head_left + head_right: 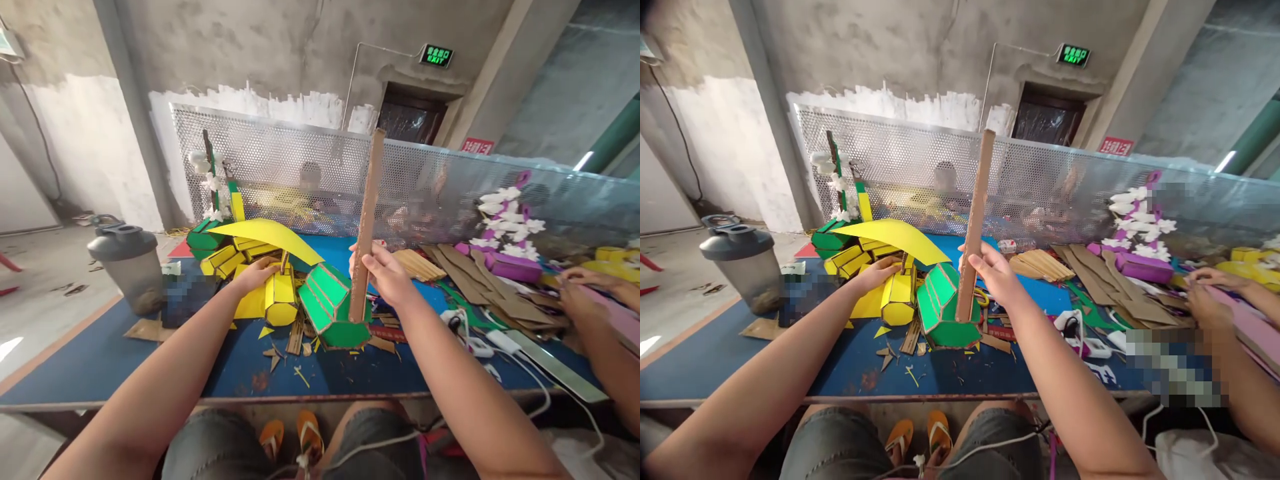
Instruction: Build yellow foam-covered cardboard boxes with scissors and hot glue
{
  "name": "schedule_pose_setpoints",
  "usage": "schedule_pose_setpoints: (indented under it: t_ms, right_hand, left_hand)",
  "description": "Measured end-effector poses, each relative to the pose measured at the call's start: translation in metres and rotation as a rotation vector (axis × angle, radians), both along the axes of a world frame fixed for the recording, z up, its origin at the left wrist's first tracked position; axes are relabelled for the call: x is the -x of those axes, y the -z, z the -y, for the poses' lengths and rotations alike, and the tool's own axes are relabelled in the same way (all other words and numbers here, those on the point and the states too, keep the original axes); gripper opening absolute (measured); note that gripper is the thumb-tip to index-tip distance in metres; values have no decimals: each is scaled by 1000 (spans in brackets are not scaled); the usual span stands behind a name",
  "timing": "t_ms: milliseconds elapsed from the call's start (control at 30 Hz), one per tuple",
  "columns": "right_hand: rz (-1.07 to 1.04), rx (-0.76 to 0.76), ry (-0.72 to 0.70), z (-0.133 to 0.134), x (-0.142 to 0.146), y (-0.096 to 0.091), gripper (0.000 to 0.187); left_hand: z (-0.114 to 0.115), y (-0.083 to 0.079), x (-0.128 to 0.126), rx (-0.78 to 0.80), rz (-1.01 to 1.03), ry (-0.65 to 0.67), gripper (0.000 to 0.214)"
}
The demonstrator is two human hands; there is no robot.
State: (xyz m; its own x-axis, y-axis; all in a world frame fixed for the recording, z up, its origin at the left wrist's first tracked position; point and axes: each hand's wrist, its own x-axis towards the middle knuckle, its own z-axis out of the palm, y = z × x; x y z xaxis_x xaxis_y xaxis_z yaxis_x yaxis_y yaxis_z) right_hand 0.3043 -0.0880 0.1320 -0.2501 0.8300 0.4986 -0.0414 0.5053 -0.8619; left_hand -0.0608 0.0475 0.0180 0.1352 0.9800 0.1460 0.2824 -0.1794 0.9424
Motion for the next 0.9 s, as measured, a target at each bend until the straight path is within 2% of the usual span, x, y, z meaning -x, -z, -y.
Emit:
schedule_pose_setpoints:
  t_ms: [100,233,333,433,533,633,900]
  right_hand:
    - [-73,21,23,2,1,21,54]
    - [-124,-25,25,4,4,37,60]
    - [-186,-32,55,11,4,44,58]
    - [-165,-28,84,18,0,46,53]
    - [-160,-11,75,18,-6,46,56]
    - [-140,-18,9,14,-13,44,60]
    - [-15,13,-329,7,-30,48,52]
  left_hand:
    - [0,-2,1,22,-2,64,77]
    - [-2,0,4,26,20,62,79]
    - [-4,4,7,27,5,53,82]
    - [-8,9,9,-3,-34,43,81]
    - [-11,14,10,-64,-86,27,80]
    - [-12,17,9,-79,-109,20,86]
    - [-1,10,4,-43,-86,-9,93]
